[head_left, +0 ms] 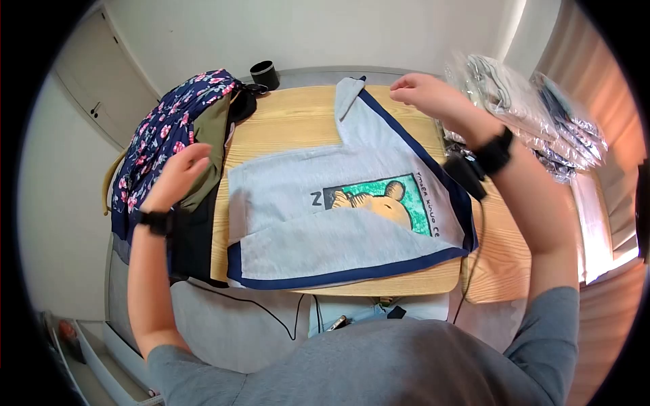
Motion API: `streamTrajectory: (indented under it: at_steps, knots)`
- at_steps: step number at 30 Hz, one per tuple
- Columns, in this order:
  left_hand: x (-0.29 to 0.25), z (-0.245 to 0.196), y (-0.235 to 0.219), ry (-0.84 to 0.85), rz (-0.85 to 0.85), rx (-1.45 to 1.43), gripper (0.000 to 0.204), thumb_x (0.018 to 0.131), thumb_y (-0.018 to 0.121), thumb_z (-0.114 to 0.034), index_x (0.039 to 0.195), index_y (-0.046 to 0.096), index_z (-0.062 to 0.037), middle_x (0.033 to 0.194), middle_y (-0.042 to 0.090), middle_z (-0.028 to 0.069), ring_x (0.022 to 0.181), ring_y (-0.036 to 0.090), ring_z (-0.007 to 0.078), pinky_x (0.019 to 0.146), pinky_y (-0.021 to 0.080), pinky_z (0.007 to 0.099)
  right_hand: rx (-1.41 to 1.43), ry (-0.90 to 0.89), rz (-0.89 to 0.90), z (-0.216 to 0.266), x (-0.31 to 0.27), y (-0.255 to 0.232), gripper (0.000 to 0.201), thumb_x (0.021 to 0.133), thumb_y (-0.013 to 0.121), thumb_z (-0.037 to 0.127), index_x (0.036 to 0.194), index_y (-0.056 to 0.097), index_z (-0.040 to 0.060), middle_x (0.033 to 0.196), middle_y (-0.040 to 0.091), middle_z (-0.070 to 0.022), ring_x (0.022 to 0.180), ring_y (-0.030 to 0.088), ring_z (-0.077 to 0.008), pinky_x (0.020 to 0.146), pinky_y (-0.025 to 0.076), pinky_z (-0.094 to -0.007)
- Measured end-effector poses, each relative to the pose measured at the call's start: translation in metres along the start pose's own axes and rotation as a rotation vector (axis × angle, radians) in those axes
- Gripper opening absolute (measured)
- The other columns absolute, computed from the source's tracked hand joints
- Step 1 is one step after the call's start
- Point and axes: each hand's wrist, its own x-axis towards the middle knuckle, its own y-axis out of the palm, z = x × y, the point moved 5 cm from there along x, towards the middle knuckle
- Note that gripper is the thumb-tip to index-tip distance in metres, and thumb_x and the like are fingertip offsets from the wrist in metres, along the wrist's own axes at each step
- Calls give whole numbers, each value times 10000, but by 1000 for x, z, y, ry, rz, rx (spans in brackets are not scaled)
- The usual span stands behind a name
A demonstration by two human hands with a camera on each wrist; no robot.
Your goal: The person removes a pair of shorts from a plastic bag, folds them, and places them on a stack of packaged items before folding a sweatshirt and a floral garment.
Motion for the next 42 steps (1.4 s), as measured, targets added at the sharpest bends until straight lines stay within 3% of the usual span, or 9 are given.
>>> streamTrajectory:
  at_steps: [7, 15, 19, 23, 27, 31, 34, 38, 42]
  knots:
    - [64, 49, 81, 121, 159, 280, 317, 769, 637, -120, 1063, 597, -8, 1034, 612, 173, 990, 557, 331, 868, 443, 362, 24, 249, -148, -132, 120, 50, 483, 846, 580, 289, 1129, 537, -99, 1138, 573, -200, 1043, 534, -280, 879, 408, -374]
    - [74, 74, 117, 34, 198, 231, 277, 723, 676, -113, 973, 615, -10, 932, 612, 156, 919, 569, 315, 802, 457, 362, 190, 416, -152, -158, 129, 80, 357, 804, 650, 190, 1021, 587, -86, 982, 632, -142, 854, 589, -225, 751, 463, -357]
    - [73, 66, 106, 109, 147, 206, 185, 720, 658, -76, 879, 619, 10, 859, 607, 157, 838, 573, 330, 744, 463, 371, 601, 322, -89, -189, 150, 82, 251, 870, 567, 185, 994, 611, -29, 952, 638, -117, 796, 597, -226, 717, 469, -353]
    - [55, 42, 77, 199, 41, 133, 161, 713, 653, -88, 833, 610, 10, 792, 576, 137, 784, 562, 316, 700, 458, 359, 732, 185, -126, -140, 108, 45, 227, 870, 590, 238, 997, 629, 54, 885, 649, -20, 709, 567, -123, 638, 444, -270]
    - [14, 1, 59, 250, 66, 158, 107, 718, 631, -22, 816, 605, 15, 793, 543, 121, 799, 547, 289, 700, 450, 347, 560, 90, 32, -114, 52, 16, 177, 868, 587, 280, 894, 629, 109, 831, 594, 75, 709, 468, -28, 639, 310, -173]
    - [-31, -12, 73, 305, 130, 179, 126, 698, 648, -23, 820, 623, -11, 797, 558, 101, 814, 549, 289, 708, 453, 358, 437, 137, 167, -107, -18, 17, 198, 851, 613, 295, 769, 616, 114, 686, 514, 91, 625, 418, -21, 588, 329, -187]
    - [-53, -2, 102, 266, 265, 198, 203, 675, 650, 5, 875, 639, -27, 835, 573, 100, 838, 556, 284, 740, 453, 351, 318, 209, 279, -132, -44, 35, 293, 827, 641, 279, 612, 520, 121, 605, 451, 64, 580, 419, -44, 557, 332, -194]
    - [-63, -6, 111, 287, 217, 175, 182, 695, 610, -7, 869, 642, -49, 803, 569, 102, 807, 557, 307, 708, 459, 371, 72, 234, 463, -137, -61, 54, 321, 802, 652, 243, 556, 556, 62, 555, 503, 33, 558, 466, -65, 540, 369, -208]
    - [-60, 0, 109, 252, 316, 162, 218, 691, 544, 34, 872, 644, -37, 818, 566, 130, 838, 550, 319, 730, 455, 377, -262, 244, 331, -128, -41, 29, 354, 779, 648, 314, 608, 626, 6, 564, 588, -70, 502, 545, -149, 495, 434, -271]
